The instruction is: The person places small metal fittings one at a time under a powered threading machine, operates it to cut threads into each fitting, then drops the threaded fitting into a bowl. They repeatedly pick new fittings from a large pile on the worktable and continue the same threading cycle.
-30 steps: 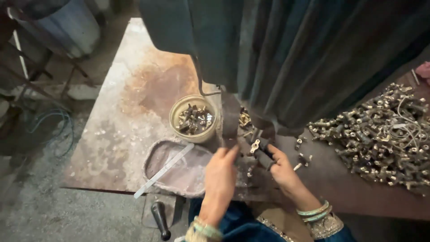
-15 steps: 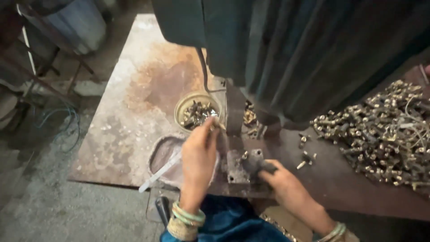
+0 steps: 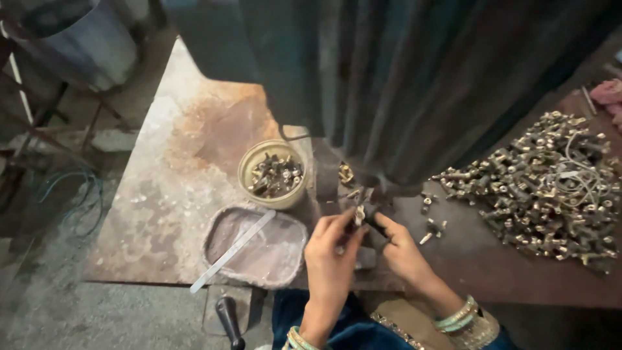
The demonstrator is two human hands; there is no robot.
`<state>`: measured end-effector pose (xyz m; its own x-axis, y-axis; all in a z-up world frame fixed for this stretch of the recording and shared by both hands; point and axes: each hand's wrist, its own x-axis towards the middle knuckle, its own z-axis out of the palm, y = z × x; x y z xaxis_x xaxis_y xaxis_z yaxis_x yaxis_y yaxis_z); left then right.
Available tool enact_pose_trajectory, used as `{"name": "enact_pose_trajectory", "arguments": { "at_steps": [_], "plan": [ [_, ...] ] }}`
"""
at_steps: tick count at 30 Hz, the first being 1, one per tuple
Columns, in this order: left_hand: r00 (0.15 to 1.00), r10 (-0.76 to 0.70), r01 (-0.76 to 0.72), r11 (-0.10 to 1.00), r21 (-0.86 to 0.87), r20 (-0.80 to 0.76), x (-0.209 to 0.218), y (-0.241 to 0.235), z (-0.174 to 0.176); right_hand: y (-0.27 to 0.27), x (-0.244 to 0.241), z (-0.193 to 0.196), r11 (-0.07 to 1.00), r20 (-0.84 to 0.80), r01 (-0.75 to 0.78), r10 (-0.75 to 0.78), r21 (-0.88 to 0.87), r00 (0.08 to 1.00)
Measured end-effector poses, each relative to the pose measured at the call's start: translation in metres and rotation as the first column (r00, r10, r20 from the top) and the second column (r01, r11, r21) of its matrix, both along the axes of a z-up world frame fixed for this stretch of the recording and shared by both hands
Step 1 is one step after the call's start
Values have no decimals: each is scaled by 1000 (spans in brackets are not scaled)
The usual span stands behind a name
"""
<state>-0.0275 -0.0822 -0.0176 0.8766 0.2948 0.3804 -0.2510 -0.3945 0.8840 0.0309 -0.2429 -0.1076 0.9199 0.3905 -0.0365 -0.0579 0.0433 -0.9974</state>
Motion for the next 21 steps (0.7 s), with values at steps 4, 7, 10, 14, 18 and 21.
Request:
{"name": "enact_pose_trajectory", "arguments": {
  "at_steps": [4,7,10,14,18,21],
  "plan": [
    [1000,18,-17,997,-81,14,12,1,4,17,6,-15,987,88,81,-94,137,992],
    [996,-1,6,999,-53,92,13,8,8,25,2,-11,967,125,209,-228,148,965],
    [998,-11,22,981,-192,60,7,12,2,15,13,-42,969,163,204,-225,136,961],
    [990,-5,4,1000,-6,-140,-16,-9,-86,-16,43,-75,992,167,50,-69,117,984],
    [898,-378,441,792,422,-227,-16,-70,-133,19,8,-47,946,-45,222,-218,234,975],
    [949,-314,246,674,697,-31,47,-126,-153,21,5,-36,952,-76,110,-92,286,993]
  ]
}}
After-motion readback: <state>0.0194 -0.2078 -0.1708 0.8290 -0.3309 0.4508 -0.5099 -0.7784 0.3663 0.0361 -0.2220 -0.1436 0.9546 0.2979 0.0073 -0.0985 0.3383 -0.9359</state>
